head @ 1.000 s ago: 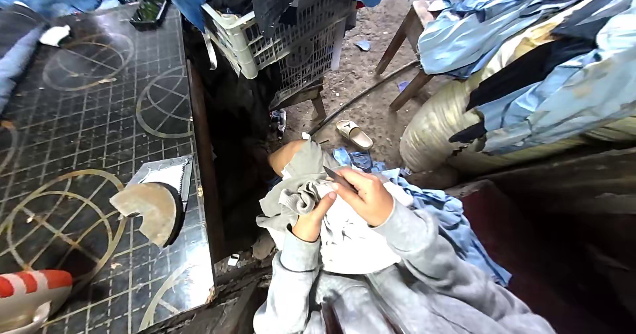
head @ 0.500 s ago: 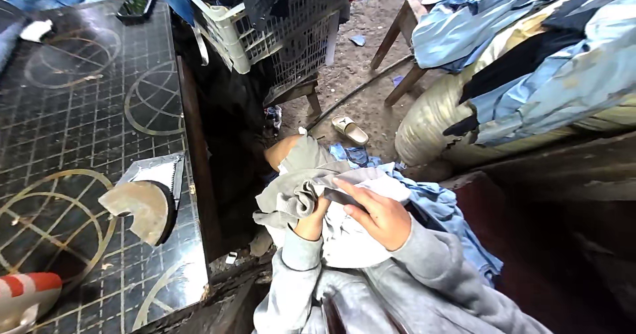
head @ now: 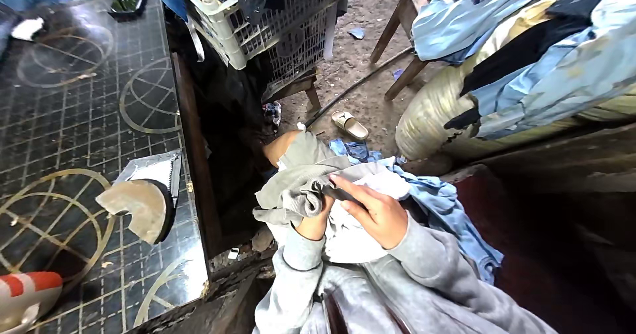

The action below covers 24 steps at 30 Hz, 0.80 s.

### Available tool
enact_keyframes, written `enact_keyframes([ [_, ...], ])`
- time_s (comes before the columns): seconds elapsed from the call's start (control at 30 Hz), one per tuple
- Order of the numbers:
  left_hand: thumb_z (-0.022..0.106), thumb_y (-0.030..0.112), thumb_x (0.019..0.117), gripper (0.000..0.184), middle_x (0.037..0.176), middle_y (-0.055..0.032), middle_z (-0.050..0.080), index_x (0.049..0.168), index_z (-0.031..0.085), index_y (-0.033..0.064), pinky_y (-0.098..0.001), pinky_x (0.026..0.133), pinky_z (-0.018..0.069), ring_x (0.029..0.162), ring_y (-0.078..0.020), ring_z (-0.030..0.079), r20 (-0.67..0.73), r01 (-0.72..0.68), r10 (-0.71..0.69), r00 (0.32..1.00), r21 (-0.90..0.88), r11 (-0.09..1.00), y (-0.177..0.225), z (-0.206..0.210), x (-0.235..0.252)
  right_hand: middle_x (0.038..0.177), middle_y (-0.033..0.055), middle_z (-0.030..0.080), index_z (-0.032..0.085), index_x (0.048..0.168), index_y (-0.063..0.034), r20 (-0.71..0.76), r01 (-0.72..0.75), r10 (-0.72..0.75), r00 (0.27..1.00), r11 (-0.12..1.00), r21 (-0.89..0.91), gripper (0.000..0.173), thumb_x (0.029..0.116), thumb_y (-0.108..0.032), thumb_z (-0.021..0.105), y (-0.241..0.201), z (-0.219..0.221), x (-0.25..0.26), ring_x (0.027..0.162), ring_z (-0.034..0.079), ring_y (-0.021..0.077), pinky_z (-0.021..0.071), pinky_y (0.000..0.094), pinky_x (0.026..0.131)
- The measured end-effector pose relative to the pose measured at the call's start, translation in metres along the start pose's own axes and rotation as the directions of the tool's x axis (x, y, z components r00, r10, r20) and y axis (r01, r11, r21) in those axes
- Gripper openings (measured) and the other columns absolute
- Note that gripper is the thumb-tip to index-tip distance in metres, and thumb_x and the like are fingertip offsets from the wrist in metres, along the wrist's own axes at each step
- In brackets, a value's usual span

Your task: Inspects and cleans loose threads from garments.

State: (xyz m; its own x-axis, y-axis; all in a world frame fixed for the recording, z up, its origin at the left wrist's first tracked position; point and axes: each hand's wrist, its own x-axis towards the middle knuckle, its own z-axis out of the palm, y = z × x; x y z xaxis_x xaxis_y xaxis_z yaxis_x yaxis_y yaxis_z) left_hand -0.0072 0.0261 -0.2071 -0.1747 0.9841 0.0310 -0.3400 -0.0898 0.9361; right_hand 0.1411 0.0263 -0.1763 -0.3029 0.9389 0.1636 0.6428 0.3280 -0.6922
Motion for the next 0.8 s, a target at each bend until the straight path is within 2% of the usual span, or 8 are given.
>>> enact_keyframes([
  [0.1,0.078,0.009,0.0840,0.012,0.087,0.0109,0.074,0.093,0.071,0.0051,-0.0185,0.086,0.0562,0.089,0.0055,0.068,-0.116,-0.135,0.130,0.985,-0.044,0.990,-0.014,0.005,-0.005,0.091,0.0145,0.072,0.064,0.141,-0.0179,-0.044,0.031,-0.033,0.998,0.998,-0.046,0.046,0.1055,-0.041,0.045,-0.002,0.003,-0.001,0.067,0.068,0.0276,0.0559,0.0459,0.056],
  [0.2,0.075,0.017,0.0894,0.010,0.086,0.0124,0.074,0.092,0.073,0.0082,-0.0155,0.080,0.0563,0.085,0.0079,0.067,-0.193,-0.248,0.252,0.948,0.046,0.968,-0.018,0.013,-0.010,0.091,0.0143,0.072,0.067,0.137,-0.0186,-0.078,0.044,-0.046,0.996,0.999,-0.023,0.044,0.1060,-0.041,0.045,-0.002,0.007,-0.001,0.067,0.068,0.0264,0.0554,0.0441,0.055],
  [0.3,0.063,0.000,0.0848,0.015,0.085,-0.0050,0.069,0.093,0.066,-0.0129,-0.0164,0.080,0.0544,0.082,0.0007,0.065,-0.134,-0.192,0.226,0.965,0.225,0.955,-0.019,0.012,-0.012,0.108,0.0129,0.075,0.068,0.135,-0.0139,-0.069,0.029,-0.023,0.997,0.996,0.087,0.042,0.1074,-0.037,0.046,0.003,0.013,0.000,0.086,0.074,0.0245,0.0604,0.0441,0.072],
  [0.4,0.061,0.003,0.0875,0.019,0.086,-0.0104,0.070,0.090,0.069,-0.0132,-0.0163,0.080,0.0550,0.082,-0.0026,0.066,-0.135,-0.224,0.279,0.951,0.323,0.919,-0.032,0.012,-0.011,0.125,0.0113,0.072,0.068,0.130,-0.0039,-0.058,0.026,-0.012,0.998,0.971,0.237,0.040,0.1075,-0.029,0.048,0.007,0.016,0.004,0.107,0.071,0.0171,0.0574,0.0359,0.092],
  [0.53,0.063,0.000,0.0813,0.021,0.091,-0.0152,0.071,0.094,0.068,-0.0172,-0.0184,0.085,0.0533,0.086,-0.0059,0.066,-0.088,-0.191,0.238,0.967,0.367,0.911,-0.023,0.011,-0.010,0.127,0.0102,0.071,0.069,0.128,-0.0021,-0.038,0.007,0.005,0.999,0.946,0.323,0.040,0.1080,-0.029,0.047,0.008,0.012,0.007,0.114,0.069,0.0128,0.0545,0.0324,0.099],
  [0.6,0.065,0.000,0.0826,0.023,0.093,-0.0155,0.072,0.097,0.068,-0.0171,-0.0205,0.086,0.0547,0.088,-0.0072,0.068,-0.051,-0.177,0.203,0.978,0.321,0.930,-0.027,0.010,-0.008,0.125,0.0104,0.072,0.069,0.130,-0.0054,-0.057,0.018,-0.003,0.998,0.963,0.269,0.041,0.1081,-0.032,0.047,0.009,0.010,0.007,0.112,0.070,0.0168,0.0564,0.0371,0.096],
  [0.7,0.060,-0.002,0.0889,0.013,0.084,-0.0021,0.068,0.097,0.065,-0.0114,-0.0161,0.077,0.0546,0.079,0.0026,0.064,-0.019,-0.028,0.031,0.999,0.163,0.986,-0.023,0.010,-0.006,0.116,0.0119,0.074,0.069,0.133,-0.0109,-0.057,0.010,-0.001,0.998,0.987,0.160,0.043,0.1079,-0.037,0.046,0.008,0.006,0.007,0.097,0.073,0.0223,0.0598,0.0427,0.081],
  [0.8,0.058,0.004,0.0935,0.015,0.075,-0.0008,0.067,0.090,0.068,-0.0069,-0.0162,0.069,0.0536,0.070,0.0024,0.062,-0.060,0.018,-0.004,0.998,0.241,0.970,-0.015,0.011,-0.004,0.111,0.0131,0.075,0.067,0.135,-0.0126,-0.048,0.005,-0.002,0.999,0.999,0.046,0.044,0.1070,-0.039,0.045,0.003,0.004,0.004,0.087,0.074,0.0265,0.0602,0.0461,0.071],
])
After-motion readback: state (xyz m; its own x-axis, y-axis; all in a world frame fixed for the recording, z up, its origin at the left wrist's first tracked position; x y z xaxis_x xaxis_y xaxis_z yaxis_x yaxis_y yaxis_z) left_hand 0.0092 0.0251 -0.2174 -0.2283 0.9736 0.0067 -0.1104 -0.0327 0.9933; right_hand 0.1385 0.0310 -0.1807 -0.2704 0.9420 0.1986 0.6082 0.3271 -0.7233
